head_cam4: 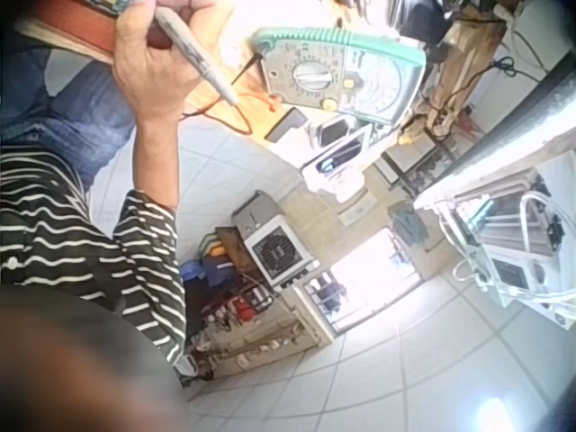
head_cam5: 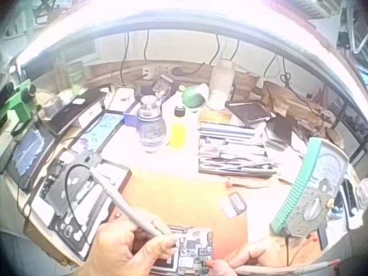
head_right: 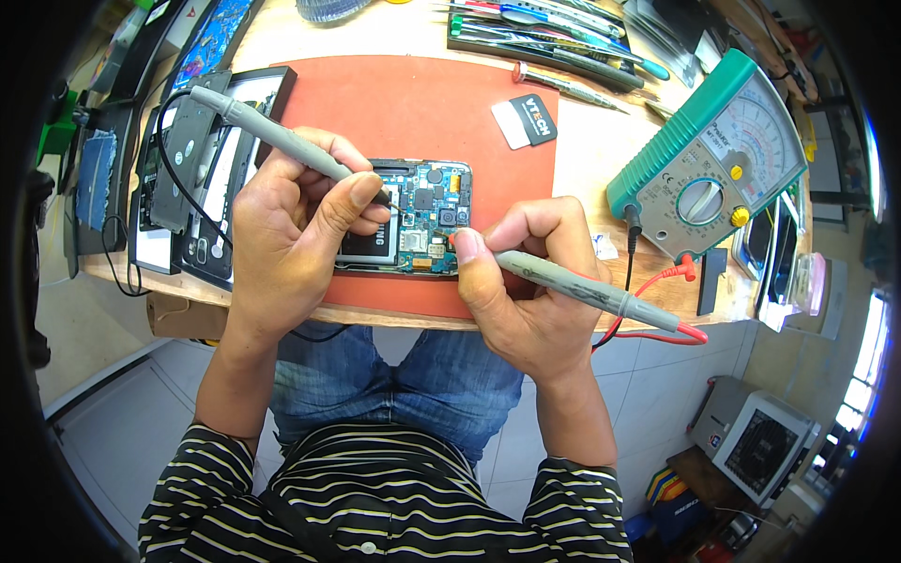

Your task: The person uses a multimeter to test points on a disassembled smartphone motherboard, then tests a second smartphone's screen. The person holds the multimeter probes and touches various points on the circuit board and the second phone's display.

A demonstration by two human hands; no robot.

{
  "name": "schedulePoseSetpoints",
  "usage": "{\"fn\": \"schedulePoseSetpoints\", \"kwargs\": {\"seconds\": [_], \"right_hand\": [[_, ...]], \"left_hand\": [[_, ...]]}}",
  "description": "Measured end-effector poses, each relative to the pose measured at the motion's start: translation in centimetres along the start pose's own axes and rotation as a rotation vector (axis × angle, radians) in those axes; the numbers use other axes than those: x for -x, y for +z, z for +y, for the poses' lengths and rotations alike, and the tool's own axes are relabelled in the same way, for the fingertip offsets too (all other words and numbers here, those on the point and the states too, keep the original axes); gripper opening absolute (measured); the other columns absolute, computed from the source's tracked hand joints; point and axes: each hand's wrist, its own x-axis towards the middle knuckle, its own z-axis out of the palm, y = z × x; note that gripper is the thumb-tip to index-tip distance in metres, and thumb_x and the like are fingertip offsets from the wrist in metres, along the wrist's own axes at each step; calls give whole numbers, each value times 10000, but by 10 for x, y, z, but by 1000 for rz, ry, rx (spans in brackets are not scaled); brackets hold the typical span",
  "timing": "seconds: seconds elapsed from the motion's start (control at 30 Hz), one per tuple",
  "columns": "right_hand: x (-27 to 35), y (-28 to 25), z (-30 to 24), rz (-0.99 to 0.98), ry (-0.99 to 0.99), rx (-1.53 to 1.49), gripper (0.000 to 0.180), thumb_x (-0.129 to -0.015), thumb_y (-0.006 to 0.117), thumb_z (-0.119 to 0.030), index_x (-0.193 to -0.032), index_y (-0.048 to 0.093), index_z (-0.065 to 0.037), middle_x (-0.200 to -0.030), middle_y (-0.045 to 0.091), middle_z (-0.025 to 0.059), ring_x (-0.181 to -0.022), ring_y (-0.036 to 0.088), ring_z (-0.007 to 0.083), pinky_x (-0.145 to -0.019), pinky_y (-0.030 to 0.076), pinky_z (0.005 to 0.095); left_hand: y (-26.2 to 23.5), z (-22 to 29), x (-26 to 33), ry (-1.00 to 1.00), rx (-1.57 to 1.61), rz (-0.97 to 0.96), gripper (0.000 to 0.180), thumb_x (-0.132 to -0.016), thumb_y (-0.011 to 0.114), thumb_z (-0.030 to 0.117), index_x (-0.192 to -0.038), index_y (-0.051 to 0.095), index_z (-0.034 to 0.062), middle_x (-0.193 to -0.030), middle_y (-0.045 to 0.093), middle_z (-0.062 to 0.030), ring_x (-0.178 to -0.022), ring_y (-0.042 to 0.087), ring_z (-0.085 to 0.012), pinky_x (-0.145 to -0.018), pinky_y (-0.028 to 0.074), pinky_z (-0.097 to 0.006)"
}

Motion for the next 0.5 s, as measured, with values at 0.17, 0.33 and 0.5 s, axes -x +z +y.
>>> {"fn": "schedulePoseSetpoints", "kwargs": {"seconds": [0.17,0.33,0.5], "right_hand": [[0,0,1,-4,4,-16,241,-862,715,-16,-906,479,-35,-650,520,-43,-520,421,-25,-437,306,147],[0,0,1,-6,5,-20,240,-862,714,-15,-904,479,-35,-645,517,-44,-518,416,-27,-435,298,148],[0,0,1,-1,4,-15,241,-860,717,-17,-901,481,-36,-645,522,-42,-521,422,-26,-438,305,146]], "left_hand": [[0,0,0,2,9,5,155,-943,637,68,-1027,542,-21,-858,623,-63,-759,664,-91,-673,577,-191],[0,0,0,18,-4,0,150,-942,636,63,-1023,543,-24,-860,624,-64,-759,665,-94,-672,577,-192],[1,0,0,12,0,3,142,-943,634,62,-1016,549,-25,-846,627,-63,-752,666,-95,-668,575,-192]]}}
